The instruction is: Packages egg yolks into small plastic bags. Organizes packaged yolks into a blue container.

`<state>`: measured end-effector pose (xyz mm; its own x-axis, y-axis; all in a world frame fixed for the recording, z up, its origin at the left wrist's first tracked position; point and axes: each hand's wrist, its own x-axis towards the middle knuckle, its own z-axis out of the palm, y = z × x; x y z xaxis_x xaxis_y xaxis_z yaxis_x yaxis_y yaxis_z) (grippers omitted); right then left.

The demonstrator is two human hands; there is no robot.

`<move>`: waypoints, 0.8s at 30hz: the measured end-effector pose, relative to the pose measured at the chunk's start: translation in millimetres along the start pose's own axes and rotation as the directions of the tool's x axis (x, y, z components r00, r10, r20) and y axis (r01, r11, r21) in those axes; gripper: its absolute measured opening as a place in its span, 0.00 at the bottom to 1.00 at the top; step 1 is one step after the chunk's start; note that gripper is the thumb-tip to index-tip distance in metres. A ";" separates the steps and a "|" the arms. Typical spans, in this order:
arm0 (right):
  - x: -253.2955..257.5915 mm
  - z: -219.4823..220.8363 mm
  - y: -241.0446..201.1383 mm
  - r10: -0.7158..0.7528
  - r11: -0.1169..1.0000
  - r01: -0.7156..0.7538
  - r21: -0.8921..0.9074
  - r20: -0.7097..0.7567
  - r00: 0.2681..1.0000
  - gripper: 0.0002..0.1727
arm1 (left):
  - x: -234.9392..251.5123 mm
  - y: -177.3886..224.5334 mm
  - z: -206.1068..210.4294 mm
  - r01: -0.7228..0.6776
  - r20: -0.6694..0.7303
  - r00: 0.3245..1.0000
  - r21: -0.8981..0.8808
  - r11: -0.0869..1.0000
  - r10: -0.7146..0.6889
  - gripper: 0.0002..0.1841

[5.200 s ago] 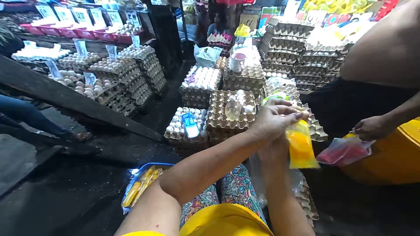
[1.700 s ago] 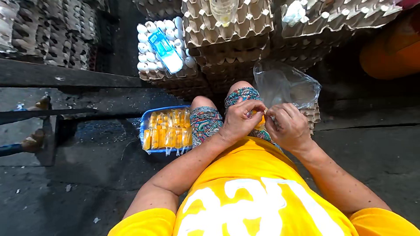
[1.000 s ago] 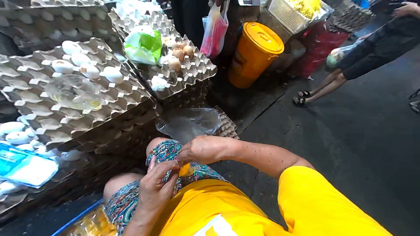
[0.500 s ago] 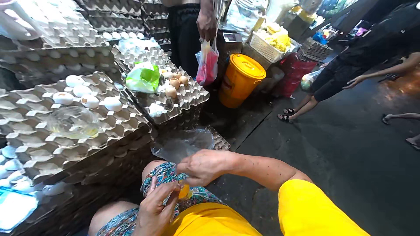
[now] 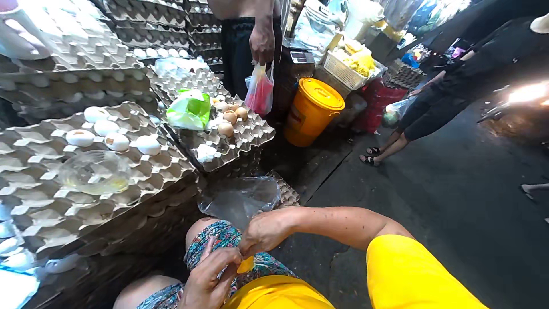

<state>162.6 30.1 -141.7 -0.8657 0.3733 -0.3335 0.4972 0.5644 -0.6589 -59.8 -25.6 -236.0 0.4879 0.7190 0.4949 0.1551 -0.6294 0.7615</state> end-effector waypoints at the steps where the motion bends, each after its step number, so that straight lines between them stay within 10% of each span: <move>1: -0.3 3.3 7.7 -0.037 0.997 0.039 0.070 -0.030 0.999 0.13 | 0.4 -1.5 0.0 -0.003 0.011 1.000 -0.012 1.000 0.003 0.04; 13: 0.1 24.3 32.0 0.058 0.884 0.016 0.468 -0.143 0.988 0.17 | 9.1 -1.4 13.2 0.057 -0.011 0.998 -0.018 0.998 -0.057 0.14; 24: -15.2 18.5 9.8 -0.061 0.984 0.003 -0.179 -0.318 0.946 0.11 | 14.9 -5.7 20.1 0.050 -0.114 0.992 0.003 0.999 -0.049 0.06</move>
<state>179.7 16.4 -155.6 -0.8308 0.5533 -0.0609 0.4971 0.6882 -0.5285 -36.2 -17.2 -241.4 0.3784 0.7779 0.5017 0.1818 -0.5939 0.7837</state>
